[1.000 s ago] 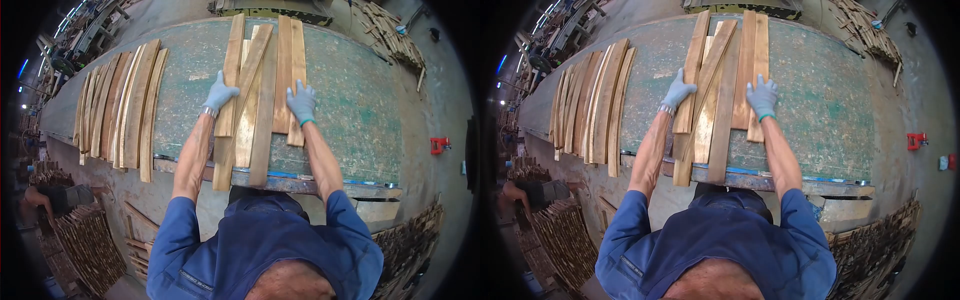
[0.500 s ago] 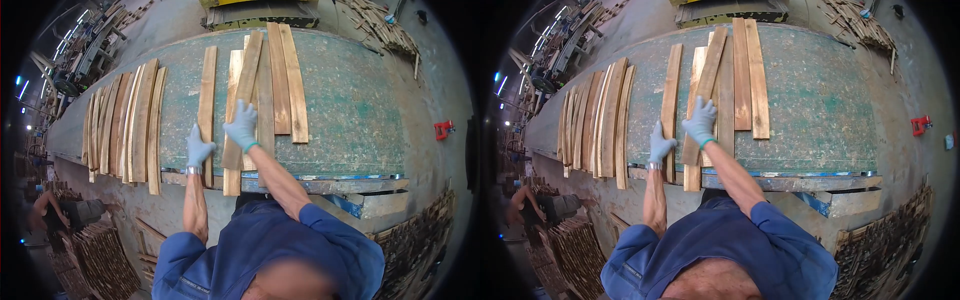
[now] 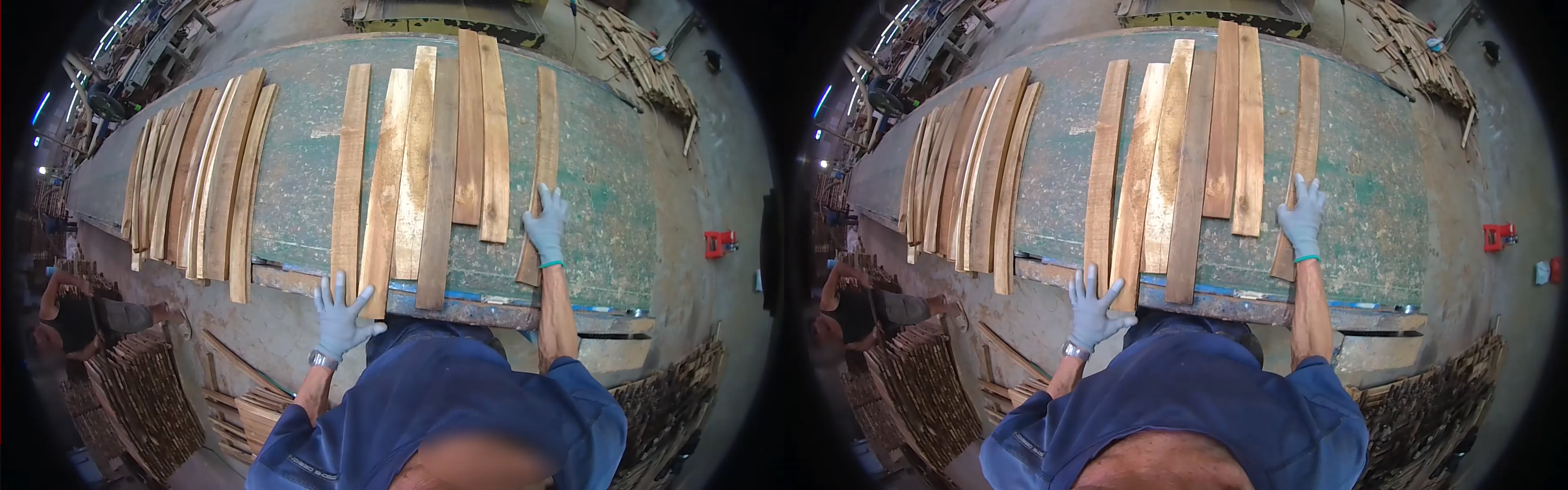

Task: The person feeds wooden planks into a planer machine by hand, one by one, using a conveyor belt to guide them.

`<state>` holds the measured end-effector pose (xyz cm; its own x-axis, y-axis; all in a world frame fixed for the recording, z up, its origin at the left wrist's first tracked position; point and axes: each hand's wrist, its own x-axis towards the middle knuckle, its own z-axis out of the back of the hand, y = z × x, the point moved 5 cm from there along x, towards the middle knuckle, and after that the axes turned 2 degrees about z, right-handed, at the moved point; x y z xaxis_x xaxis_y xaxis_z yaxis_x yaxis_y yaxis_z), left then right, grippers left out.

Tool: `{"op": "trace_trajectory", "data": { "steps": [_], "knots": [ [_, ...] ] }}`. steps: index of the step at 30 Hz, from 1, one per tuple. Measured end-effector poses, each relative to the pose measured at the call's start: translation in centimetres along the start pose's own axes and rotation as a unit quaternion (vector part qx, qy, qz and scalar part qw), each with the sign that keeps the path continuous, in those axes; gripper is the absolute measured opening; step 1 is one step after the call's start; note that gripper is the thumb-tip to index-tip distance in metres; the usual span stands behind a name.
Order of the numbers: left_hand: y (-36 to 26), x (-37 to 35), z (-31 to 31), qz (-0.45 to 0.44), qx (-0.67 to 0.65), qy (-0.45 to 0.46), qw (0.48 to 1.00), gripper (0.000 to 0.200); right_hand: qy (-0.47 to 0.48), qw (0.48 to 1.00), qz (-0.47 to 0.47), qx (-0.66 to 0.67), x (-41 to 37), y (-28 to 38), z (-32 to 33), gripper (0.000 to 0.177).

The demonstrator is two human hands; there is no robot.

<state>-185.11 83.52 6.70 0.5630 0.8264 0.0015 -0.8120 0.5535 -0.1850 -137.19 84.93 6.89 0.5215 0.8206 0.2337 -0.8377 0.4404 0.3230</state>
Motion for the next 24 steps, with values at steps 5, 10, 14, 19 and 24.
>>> {"op": "trace_trajectory", "data": {
  "steps": [5,10,14,19,24],
  "knots": [
    [0.4,6.9,0.5,-0.039,-0.037,-0.069,0.996,0.087,-0.057,0.984,0.110,0.124,4.6,2.2,-4.6,0.064],
    [1.4,13.5,0.1,-0.042,-0.061,-0.045,0.996,0.095,0.030,0.980,0.024,0.197,9.4,3.6,-4.1,0.066],
    [-1.8,14.0,4.0,-0.017,0.016,0.027,0.999,0.106,-0.053,0.987,0.152,0.008,6.5,7.9,-1.5,0.076],
    [-1.2,12.2,1.8,0.045,0.015,0.009,0.999,0.104,0.149,0.916,0.351,0.129,-16.6,16.0,-1.5,0.073],
    [-0.8,15.0,1.6,0.019,0.037,-0.030,0.999,0.095,0.054,0.938,0.336,0.071,-13.2,16.5,-4.1,0.059]
  ]
}}
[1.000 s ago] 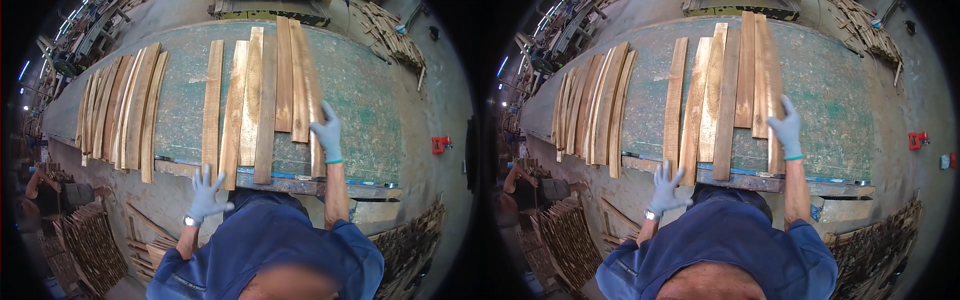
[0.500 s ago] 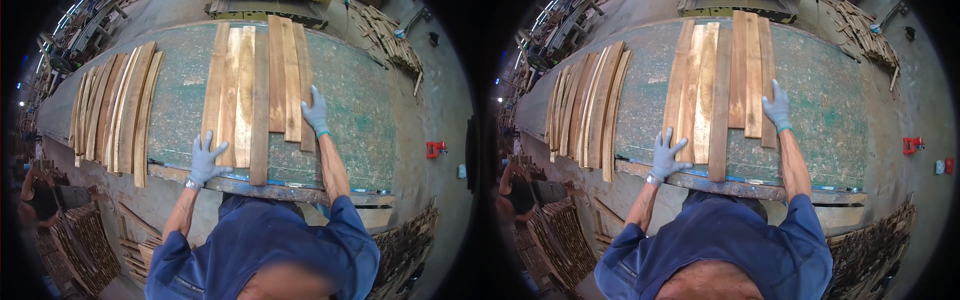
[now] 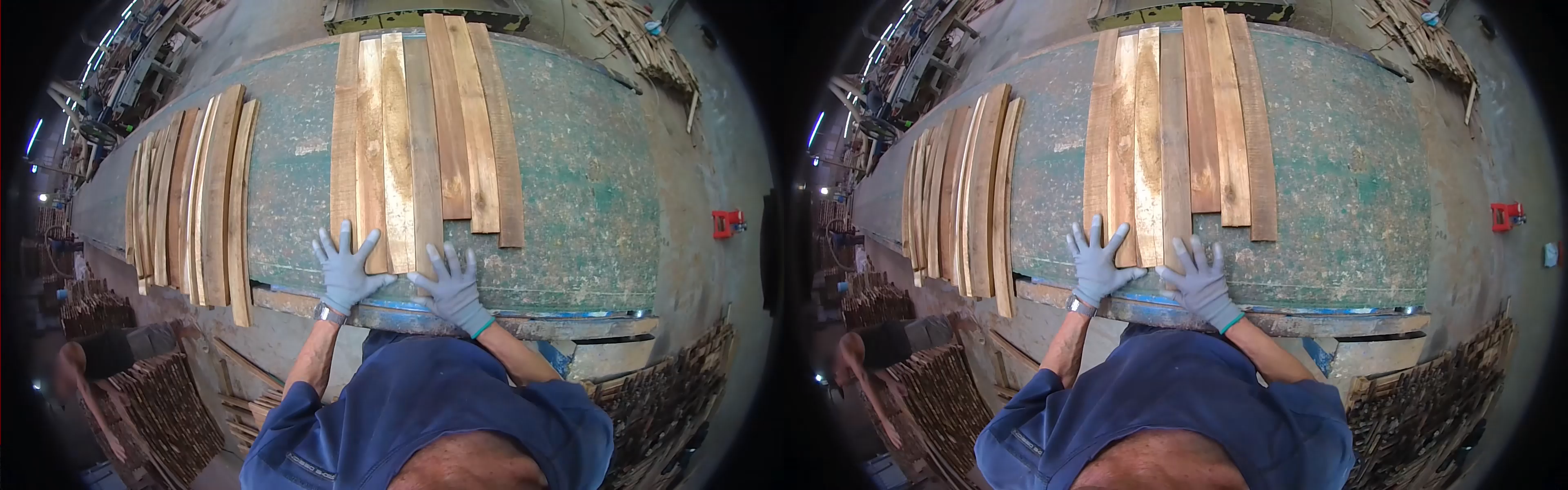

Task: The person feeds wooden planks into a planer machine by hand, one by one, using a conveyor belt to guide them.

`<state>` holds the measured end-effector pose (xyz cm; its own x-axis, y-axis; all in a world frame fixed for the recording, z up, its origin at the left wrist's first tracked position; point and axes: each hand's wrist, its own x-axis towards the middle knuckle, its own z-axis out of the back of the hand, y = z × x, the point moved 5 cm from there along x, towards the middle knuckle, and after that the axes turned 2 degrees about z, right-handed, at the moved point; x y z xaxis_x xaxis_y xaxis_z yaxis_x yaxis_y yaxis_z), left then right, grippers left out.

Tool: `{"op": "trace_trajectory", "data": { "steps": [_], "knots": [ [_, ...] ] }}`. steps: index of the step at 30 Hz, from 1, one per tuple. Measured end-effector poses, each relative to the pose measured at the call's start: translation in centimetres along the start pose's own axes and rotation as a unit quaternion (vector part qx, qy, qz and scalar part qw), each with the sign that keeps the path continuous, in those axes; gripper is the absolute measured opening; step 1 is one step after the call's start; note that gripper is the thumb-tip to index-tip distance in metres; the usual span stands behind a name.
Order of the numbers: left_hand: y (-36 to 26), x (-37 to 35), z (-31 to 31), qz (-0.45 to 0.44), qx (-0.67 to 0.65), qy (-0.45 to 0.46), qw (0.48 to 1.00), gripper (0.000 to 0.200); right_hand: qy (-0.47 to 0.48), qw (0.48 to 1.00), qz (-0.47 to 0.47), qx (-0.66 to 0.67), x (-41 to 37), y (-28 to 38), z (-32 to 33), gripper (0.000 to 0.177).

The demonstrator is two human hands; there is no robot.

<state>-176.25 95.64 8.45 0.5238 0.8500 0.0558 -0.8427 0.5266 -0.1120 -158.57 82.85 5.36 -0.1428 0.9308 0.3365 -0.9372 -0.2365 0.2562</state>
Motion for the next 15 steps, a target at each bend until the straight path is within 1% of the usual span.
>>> {"op": "trace_trajectory", "data": {
  "steps": [3,4,7,8,9,11,12,13,15],
  "knots": [
    [0.3,2.6,-0.8,-0.030,-0.026,-0.035,0.999,0.091,-0.008,0.999,-0.023,-0.029,3.4,-2.3,-0.1,0.065],
    [0.4,3.4,-0.8,-0.027,-0.016,-0.032,0.999,0.089,-0.018,0.998,-0.049,-0.017,4.5,-3.1,0.0,0.071],
    [1.2,6.0,-1.2,-0.049,-0.021,-0.046,0.998,0.089,0.013,0.993,-0.109,-0.040,8.3,-4.8,0.6,0.074],
    [1.4,6.6,-1.4,-0.060,-0.026,-0.040,0.997,0.093,0.022,0.990,-0.130,-0.046,8.8,-5.4,1.2,0.076],
    [1.2,7.1,-0.9,-0.058,-0.010,-0.038,0.998,0.095,-0.003,0.990,-0.137,-0.045,8.7,-6.1,2.5,0.079],
    [0.0,6.5,1.1,-0.057,0.026,-0.027,0.998,0.098,-0.051,0.985,-0.158,-0.038,6.1,-7.6,4.9,0.085],
    [-0.5,5.9,1.3,-0.063,0.014,-0.029,0.998,0.103,-0.074,0.976,-0.195,-0.065,3.7,-8.9,5.6,0.091],
    [-0.8,5.6,0.9,-0.054,0.009,-0.021,0.998,0.103,-0.097,0.964,-0.229,-0.093,1.6,-10.1,6.2,0.098],
    [-1.5,5.1,-0.3,-0.038,-0.002,-0.001,0.999,0.103,-0.050,0.963,-0.252,-0.087,0.4,-11.3,5.6,0.103]
  ]
}}
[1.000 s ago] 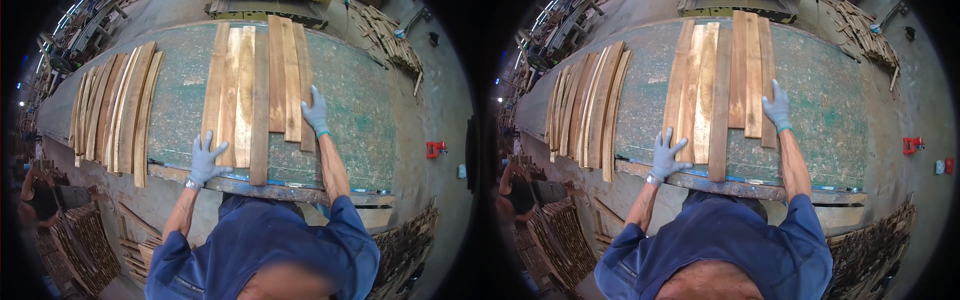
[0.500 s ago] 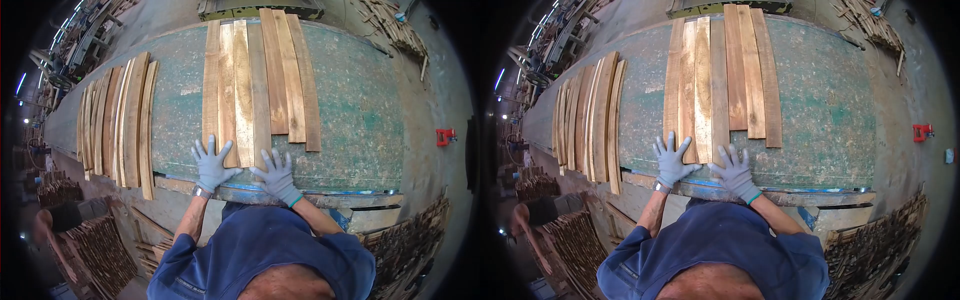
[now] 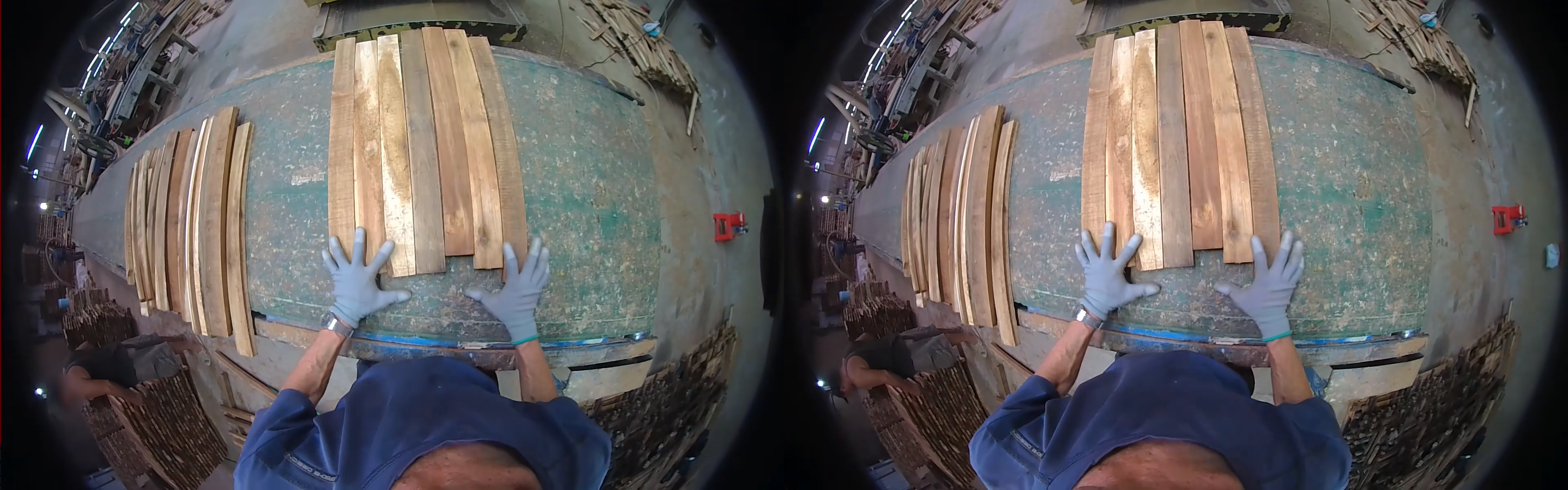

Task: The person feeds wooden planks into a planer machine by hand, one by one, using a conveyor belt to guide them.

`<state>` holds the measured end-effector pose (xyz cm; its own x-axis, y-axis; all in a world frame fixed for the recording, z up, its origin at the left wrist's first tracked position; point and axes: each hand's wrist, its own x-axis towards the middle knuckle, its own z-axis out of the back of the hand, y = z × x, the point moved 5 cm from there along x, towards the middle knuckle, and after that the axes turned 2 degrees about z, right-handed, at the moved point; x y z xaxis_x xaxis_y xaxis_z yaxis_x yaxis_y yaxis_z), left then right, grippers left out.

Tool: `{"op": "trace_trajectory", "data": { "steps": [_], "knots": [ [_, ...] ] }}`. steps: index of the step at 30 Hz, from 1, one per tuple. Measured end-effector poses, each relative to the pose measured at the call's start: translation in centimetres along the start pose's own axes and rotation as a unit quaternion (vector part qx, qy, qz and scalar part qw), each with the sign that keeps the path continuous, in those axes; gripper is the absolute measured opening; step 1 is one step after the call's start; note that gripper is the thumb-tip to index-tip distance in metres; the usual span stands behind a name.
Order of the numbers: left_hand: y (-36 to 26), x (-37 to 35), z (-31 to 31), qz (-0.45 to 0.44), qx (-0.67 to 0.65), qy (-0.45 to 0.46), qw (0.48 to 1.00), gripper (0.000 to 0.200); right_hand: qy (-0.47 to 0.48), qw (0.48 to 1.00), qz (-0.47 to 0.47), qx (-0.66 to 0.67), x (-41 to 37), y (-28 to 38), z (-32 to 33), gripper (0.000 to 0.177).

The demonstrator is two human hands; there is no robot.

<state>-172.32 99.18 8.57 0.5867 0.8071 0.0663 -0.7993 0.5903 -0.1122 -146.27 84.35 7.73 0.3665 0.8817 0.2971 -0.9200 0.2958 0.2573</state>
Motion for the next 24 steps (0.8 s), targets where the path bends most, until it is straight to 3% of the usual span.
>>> {"op": "trace_trajectory", "data": {
  "steps": [4,9,11,16,24],
  "knots": [
    [-0.5,1.9,-1.3,0.051,0.024,-0.001,0.998,0.102,0.011,1.000,0.021,-0.009,1.7,0.2,-1.5,0.108],
    [0.9,5.3,-1.4,0.033,0.013,-0.017,0.999,0.101,-0.076,0.994,0.081,0.023,7.6,0.0,-2.5,0.074],
    [1.7,8.1,-1.2,0.042,0.009,-0.007,0.999,0.101,-0.084,0.992,0.087,0.025,10.3,-0.5,-3.9,0.074],
    [3.1,17.9,0.1,0.049,0.008,-0.027,0.998,0.099,-0.101,0.989,0.102,0.025,20.5,-1.8,-6.2,0.076],
    [7.7,37.1,0.4,0.065,0.026,-0.051,0.996,0.097,-0.012,0.998,0.051,-0.042,40.1,-2.9,-12.0,0.083]
  ]
}}
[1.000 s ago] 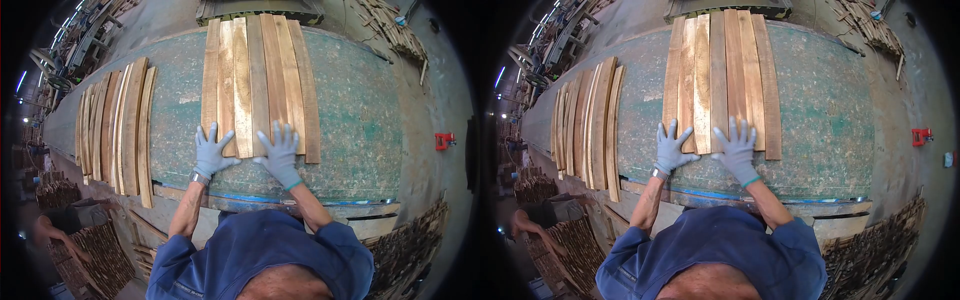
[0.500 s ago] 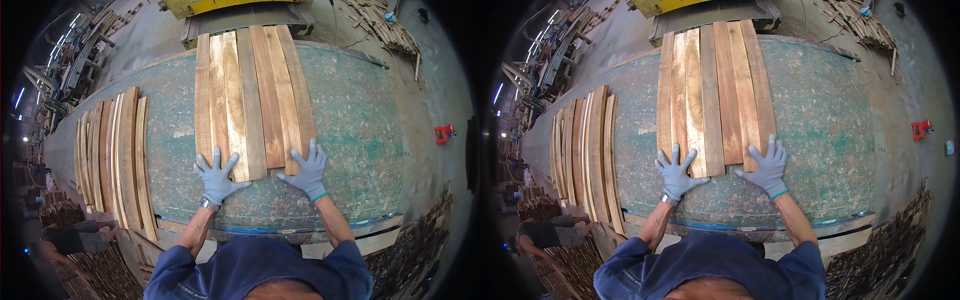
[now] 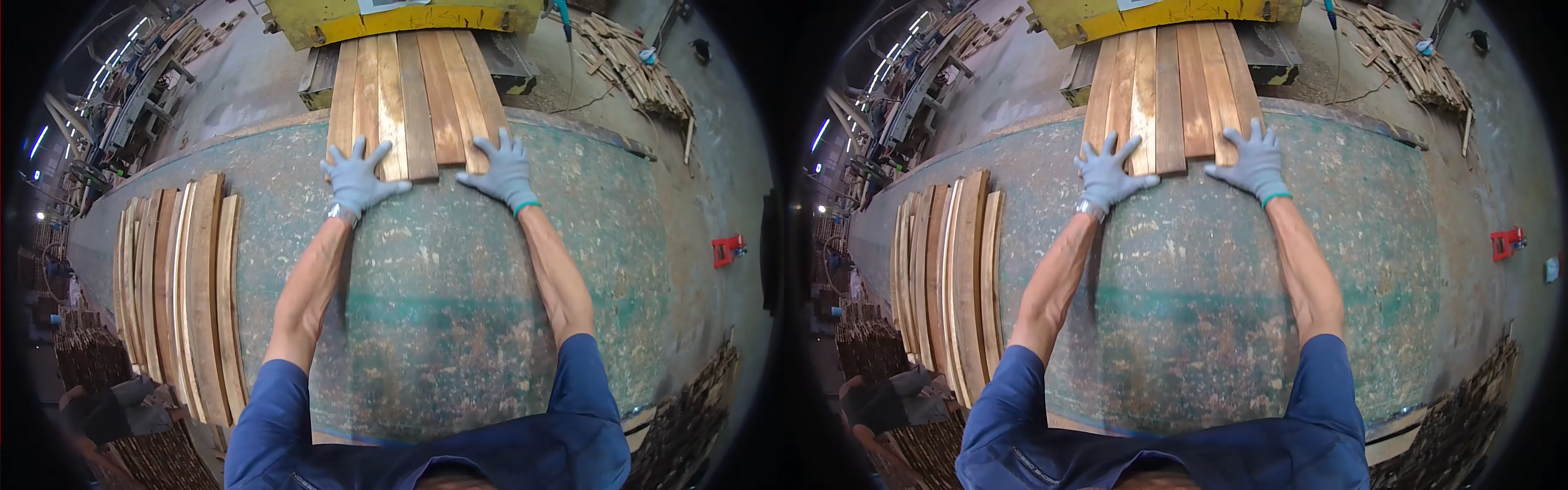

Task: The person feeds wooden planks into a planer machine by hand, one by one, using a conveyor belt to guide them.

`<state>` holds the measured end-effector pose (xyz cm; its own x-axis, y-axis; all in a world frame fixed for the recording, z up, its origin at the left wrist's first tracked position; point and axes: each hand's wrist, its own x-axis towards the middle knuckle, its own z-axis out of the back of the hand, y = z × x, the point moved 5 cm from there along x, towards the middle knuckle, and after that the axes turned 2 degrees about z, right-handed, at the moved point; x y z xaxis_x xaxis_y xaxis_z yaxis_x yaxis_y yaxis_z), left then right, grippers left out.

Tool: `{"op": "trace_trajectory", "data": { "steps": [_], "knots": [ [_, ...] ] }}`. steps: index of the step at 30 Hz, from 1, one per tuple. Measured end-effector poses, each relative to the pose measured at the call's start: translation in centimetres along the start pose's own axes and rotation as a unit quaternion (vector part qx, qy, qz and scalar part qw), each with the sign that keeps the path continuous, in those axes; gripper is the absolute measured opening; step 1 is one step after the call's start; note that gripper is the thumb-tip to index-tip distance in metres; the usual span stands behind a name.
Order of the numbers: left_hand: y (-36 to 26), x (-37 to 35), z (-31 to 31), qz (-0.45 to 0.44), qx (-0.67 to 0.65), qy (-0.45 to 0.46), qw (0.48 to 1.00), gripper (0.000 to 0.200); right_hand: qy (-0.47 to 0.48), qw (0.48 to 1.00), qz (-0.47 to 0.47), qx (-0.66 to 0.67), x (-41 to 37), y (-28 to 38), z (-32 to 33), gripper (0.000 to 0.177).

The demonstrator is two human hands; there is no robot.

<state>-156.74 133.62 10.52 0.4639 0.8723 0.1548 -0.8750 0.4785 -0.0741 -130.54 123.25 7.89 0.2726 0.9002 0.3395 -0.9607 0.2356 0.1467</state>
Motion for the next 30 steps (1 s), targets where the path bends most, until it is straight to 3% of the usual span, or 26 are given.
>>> {"op": "trace_trajectory", "data": {
  "steps": [5,9,16,20,23,30],
  "knots": [
    [1.5,9.7,-2.3,0.019,-0.002,-0.009,1.000,0.095,0.028,0.996,-0.011,-0.085,9.1,-0.3,-2.9,0.089],
    [1.6,13.4,-2.3,0.037,-0.022,-0.026,0.999,0.098,0.027,0.995,-0.025,-0.090,14.3,-1.0,-3.8,0.090],
    [2.9,16.2,-3.6,0.036,-0.020,-0.043,0.998,0.100,0.040,0.992,0.001,-0.120,17.3,-1.3,-6.2,0.090],
    [4.2,16.8,-5.1,0.008,-0.068,-0.058,0.996,0.106,-0.004,0.993,0.052,-0.101,18.6,-2.6,-7.9,0.089],
    [4.7,18.1,-4.5,0.017,-0.044,-0.054,0.997,0.107,0.029,0.986,0.001,-0.162,20.6,-3.3,-9.7,0.084],
    [6.0,21.6,-6.3,0.001,-0.050,-0.055,0.997,0.109,0.046,0.976,-0.009,-0.212,23.8,-4.0,-12.0,0.083]
  ]
}}
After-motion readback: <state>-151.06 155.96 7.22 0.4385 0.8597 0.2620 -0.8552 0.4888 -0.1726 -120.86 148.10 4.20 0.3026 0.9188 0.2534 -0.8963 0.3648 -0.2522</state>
